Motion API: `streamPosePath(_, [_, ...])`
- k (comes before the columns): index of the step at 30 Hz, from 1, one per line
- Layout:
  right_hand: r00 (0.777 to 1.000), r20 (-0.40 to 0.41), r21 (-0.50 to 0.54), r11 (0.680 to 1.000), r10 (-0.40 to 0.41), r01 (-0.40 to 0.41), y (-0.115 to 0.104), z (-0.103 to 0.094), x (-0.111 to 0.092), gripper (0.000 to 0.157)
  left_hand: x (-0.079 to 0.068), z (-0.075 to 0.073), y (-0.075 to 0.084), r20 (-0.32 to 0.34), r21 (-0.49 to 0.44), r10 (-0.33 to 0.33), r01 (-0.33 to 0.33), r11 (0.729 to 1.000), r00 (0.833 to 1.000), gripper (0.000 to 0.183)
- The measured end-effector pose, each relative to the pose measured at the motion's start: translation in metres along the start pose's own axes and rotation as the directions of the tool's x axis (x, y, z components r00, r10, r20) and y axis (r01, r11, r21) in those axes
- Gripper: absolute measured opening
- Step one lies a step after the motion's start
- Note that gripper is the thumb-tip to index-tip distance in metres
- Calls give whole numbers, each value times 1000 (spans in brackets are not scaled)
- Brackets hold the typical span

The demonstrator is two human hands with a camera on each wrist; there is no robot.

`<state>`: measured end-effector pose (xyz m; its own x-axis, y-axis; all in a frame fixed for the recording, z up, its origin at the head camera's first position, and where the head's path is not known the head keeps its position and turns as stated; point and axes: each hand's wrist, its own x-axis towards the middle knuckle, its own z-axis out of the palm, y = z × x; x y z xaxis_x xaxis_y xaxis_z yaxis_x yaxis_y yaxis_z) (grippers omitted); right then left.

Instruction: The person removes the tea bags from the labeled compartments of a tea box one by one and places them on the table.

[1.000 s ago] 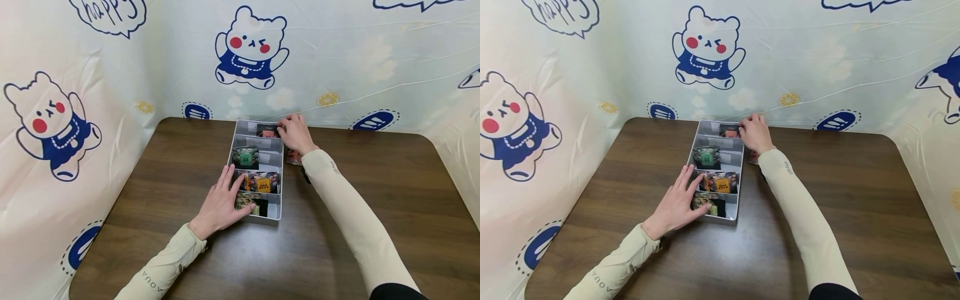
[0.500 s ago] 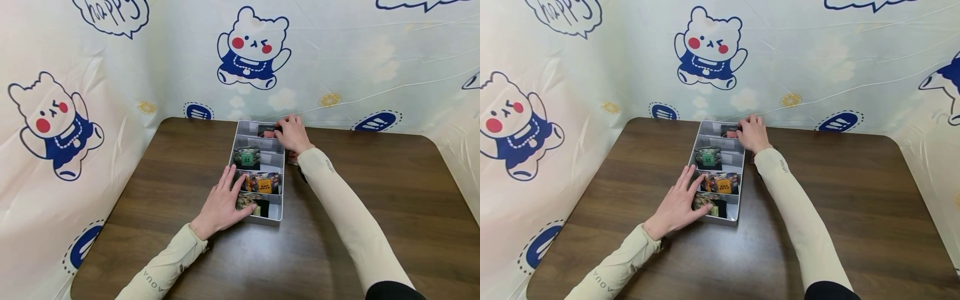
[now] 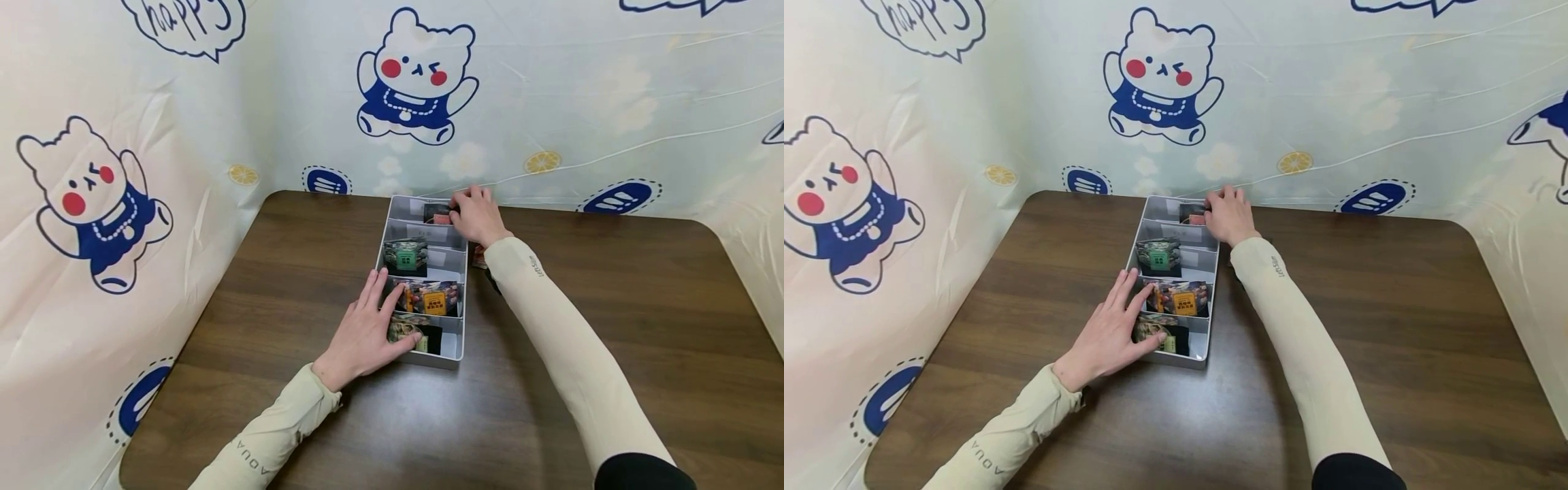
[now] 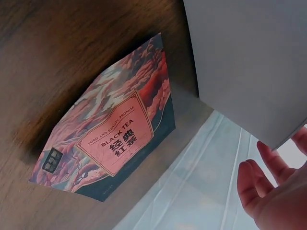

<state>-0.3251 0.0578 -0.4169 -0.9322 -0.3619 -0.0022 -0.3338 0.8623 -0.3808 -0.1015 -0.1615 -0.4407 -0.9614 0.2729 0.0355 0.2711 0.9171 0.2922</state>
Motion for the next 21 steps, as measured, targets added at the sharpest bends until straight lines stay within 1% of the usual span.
streamPosePath(4, [1000,21,8,1000,-2,1,1,0,0,23,1,0,1,1,5,-1,1,1000,1000,88])
streamPosePath(8, [1000,12,1,1000,-29,29,0,-1,1,27,1,0,1,-7,9,1,-1,1000,1000,88])
streamPosePath(13, [994,-22,-53,993,-104,103,-6,-2,3,32,0,-1,0,-9,11,-4,4,1000,1000,88])
streamPosePath(17, [990,-53,-123,985,-130,122,-8,-1,5,31,0,-1,1,-7,8,-4,4,1000,1000,87])
streamPosePath(21, [982,-51,-183,968,-184,172,-10,-2,7,31,1,0,1,-2,6,-4,4,1000,1000,86])
